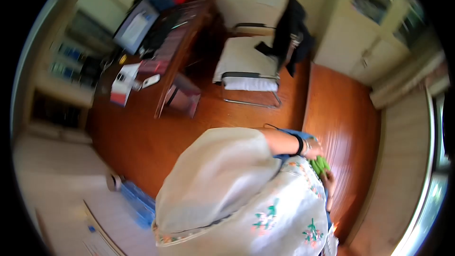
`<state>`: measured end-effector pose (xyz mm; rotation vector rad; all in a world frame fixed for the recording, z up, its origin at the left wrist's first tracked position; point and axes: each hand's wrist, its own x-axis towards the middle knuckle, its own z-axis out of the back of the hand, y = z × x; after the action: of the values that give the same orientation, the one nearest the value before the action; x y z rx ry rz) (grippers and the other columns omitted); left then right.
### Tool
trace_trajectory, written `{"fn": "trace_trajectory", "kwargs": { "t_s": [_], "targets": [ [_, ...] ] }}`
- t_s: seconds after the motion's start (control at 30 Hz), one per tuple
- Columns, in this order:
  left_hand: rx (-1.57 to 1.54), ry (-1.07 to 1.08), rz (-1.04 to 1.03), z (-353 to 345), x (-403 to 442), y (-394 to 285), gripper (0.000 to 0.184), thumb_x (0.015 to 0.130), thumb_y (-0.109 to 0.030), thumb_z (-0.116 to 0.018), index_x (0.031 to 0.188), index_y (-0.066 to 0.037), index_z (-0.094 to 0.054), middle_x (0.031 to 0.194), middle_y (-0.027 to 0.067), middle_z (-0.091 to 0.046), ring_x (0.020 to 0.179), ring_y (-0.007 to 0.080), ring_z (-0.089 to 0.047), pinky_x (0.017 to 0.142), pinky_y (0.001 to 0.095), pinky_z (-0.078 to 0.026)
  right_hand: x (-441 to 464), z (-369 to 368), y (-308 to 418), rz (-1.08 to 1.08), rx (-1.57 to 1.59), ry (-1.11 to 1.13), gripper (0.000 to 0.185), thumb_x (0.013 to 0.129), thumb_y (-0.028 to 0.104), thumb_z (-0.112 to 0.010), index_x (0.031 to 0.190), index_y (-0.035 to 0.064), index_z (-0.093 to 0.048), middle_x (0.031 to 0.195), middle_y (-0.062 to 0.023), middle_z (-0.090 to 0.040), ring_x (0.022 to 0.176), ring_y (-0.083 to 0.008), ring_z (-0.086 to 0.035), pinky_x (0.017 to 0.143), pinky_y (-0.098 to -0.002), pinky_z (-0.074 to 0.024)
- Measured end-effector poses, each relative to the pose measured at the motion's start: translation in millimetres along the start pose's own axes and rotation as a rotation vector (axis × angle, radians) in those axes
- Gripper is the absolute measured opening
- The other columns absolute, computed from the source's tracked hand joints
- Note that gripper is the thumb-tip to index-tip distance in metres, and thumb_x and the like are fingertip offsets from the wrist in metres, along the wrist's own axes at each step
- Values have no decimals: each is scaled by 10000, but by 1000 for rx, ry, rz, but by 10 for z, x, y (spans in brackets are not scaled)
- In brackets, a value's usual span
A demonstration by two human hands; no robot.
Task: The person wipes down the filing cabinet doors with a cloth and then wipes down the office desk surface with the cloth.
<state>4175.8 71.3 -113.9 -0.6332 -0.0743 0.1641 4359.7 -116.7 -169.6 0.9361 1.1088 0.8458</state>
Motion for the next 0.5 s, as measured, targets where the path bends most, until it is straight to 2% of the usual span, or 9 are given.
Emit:
{"fn": "trace_trajectory", "kwargs": {
  "t_s": [0.03,0.07,0.1,0.13,0.17,0.2,0.3,0.47,0.5],
  "targets": [
    [-50,-52,23,30,-26,7,141,692,-169,-579,794,-98,-645,826,144,-641,798,328,-609,721,414,-477,-62,-107,312,8,69,-7,212,827,70,-601,1012,-34,-599,923,-91,-632,854,-141,-581,751,-272,-482],
    [-40,31,21,50,4,26,119,692,-177,-581,762,-102,-640,825,146,-639,795,326,-608,713,413,-477,-29,-112,154,-5,77,-19,216,826,80,-607,1011,-32,-603,914,-86,-634,843,-137,-583,742,-264,-483],
    [-103,16,24,26,9,50,110,686,-169,-590,757,-95,-629,801,137,-633,806,323,-601,726,419,-472,-81,-149,276,-3,79,-70,216,825,92,-612,1001,-33,-608,909,-87,-638,842,-138,-589,737,-264,-486],
    [-27,66,46,65,13,24,219,724,-186,-606,924,-98,-621,923,119,-623,908,312,-569,808,413,-453,-105,-161,338,-45,39,-120,217,823,102,-617,998,-26,-613,901,-87,-639,841,-144,-593,733,-267,-487],
    [-17,56,53,37,30,42,251,753,-186,-611,989,-100,-610,977,100,-614,974,297,-541,870,396,-426,-136,-152,445,-25,-6,-142,218,825,108,-614,1018,6,-616,895,-57,-629,824,-123,-579,735,-257,-478],
    [2,67,47,72,67,32,260,767,-175,-617,1016,-101,-602,1000,83,-606,989,289,-532,883,388,-423,-94,-127,250,7,-86,-137,227,821,112,-614,1031,27,-618,888,-51,-627,814,-118,-575,722,-254,-478],
    [-2,87,1,81,286,16,263,775,-172,-612,1029,-108,-584,1034,78,-589,996,286,-522,862,383,-428,-137,13,360,-115,30,-138,226,812,103,-620,1028,38,-616,866,-24,-619,793,-110,-572,711,-255,-483],
    [-42,105,-98,30,594,36,263,778,-167,-607,1034,-116,-576,1043,67,-583,993,284,-516,853,395,-426,-178,220,421,-144,71,-224,224,808,97,-623,1023,31,-610,886,-33,-627,798,-112,-583,730,-258,-492],
    [-57,99,-122,19,685,44,262,772,-152,-611,1025,-95,-576,1018,90,-581,971,298,-515,847,387,-424,-172,278,422,-185,93,-235,225,804,91,-625,1021,34,-611,878,-33,-628,791,-111,-582,723,-259,-494]
  ]
}}
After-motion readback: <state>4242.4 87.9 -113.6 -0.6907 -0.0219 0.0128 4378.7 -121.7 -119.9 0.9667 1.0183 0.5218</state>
